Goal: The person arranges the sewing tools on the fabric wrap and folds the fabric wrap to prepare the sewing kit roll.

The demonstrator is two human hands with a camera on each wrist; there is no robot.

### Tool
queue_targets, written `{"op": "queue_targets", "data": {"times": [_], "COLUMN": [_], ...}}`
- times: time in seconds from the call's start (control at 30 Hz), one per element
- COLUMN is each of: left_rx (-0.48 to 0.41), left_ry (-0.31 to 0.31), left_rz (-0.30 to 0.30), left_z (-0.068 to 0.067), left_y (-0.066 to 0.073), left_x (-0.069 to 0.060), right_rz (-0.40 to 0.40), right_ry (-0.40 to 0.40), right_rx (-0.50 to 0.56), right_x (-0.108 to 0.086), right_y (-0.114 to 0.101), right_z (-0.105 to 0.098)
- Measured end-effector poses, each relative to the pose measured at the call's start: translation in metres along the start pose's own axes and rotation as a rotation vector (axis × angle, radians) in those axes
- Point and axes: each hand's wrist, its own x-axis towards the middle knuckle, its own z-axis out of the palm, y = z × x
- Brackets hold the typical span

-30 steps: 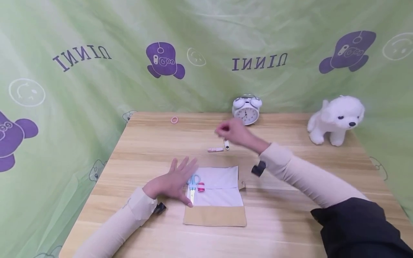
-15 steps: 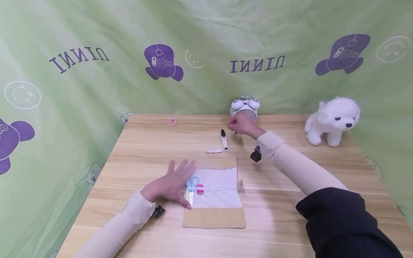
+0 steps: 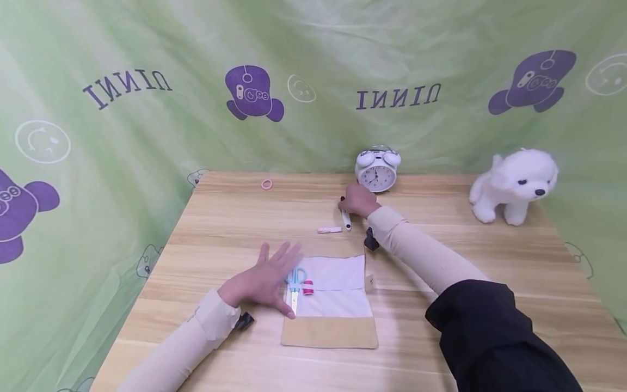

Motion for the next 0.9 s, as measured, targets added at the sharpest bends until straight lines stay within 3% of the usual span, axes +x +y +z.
{"op": "queue_targets", "data": {"times": [0.1, 0.3, 0.53, 0.73, 0.9], "left_rx": [0.001, 0.02, 0.022, 0.008, 0.038], "left_ry": [0.002, -0.007, -0.005, -0.017, -0.01], "left_rz": [0.001, -0.025, -0.014, 0.013, 0.001], "left_z": [-0.001, -0.006, -0.006, -0.005, -0.004], "left_y": [0.0, -0.003, -0.004, 0.001, 0.002], "left_x": [0.0, -0.002, 0.0, 0.0, -0.001], "right_rz": [-0.011, 0.012, -0.093, -0.2, -0.284], "right_ry": [-0.004, -0.05, 0.123, 0.052, 0.011], "right_rx": [0.016, 0.189, 0.254, 0.533, 0.655], "right_x": [-0.001, -0.007, -0.033, -0.07, -0.094], "right_y": [-0.002, -0.016, -0.024, -0.027, -0.036], "right_z": [-0.005, -0.035, -0.073, -0.077, -0.067]}}
